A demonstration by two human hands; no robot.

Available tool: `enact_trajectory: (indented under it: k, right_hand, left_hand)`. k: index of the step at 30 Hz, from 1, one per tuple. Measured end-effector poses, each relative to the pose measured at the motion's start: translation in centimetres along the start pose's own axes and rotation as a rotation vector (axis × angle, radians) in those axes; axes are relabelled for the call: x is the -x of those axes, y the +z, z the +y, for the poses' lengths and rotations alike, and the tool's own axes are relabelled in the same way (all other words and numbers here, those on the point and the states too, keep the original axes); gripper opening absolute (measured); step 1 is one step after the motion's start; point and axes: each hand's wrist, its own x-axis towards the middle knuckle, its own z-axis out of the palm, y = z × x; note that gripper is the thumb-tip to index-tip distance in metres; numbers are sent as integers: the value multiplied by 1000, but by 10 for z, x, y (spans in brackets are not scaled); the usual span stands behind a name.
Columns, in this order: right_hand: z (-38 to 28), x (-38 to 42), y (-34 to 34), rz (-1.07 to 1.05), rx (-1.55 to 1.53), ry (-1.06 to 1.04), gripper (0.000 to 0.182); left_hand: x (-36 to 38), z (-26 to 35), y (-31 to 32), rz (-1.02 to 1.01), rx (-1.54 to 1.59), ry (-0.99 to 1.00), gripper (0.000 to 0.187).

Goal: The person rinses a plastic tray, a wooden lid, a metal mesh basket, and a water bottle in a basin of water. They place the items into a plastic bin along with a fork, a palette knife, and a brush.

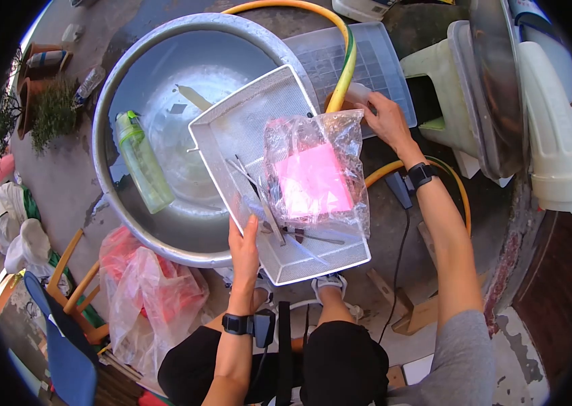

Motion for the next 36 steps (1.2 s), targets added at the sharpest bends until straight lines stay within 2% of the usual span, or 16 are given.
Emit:
enact_trajectory:
  k: [4,8,12,17,22,25,28,30,32,36]
  right_hand:
    - [10,37,-6,83,58,145,23]
    - [-2,66,-24,217,45,207,22]
    - [-24,94,-44,193,-27,316,21]
    - [-68,122,-70,224,-78,313,20]
    - [-136,137,-113,321,-65,234,19]
    - [-178,142,-130,366,-208,155,21]
    - [-215,137,-125,274,-371,3,21]
    - [-239,131,-112,145,-474,7,21]
    - [-255,121,-91,89,-447,-134,17]
    - [-274,112,-63,-9,-300,-201,16]
  left_hand:
    - [2,-10,0,62,87,2,63]
    - [4,-11,-5,-27,251,-113,64]
    - [3,-8,-4,-92,375,-136,61]
    - [6,-18,-11,-86,407,-138,59]
    - [19,-23,-23,-45,426,-110,59]
    - [26,-14,-23,18,422,-67,57]
    - [30,-1,-23,52,434,-16,55]
    - [36,9,-22,63,420,-5,53]
    - [39,17,-21,77,407,17,53]
    - [42,28,-28,23,462,92,47]
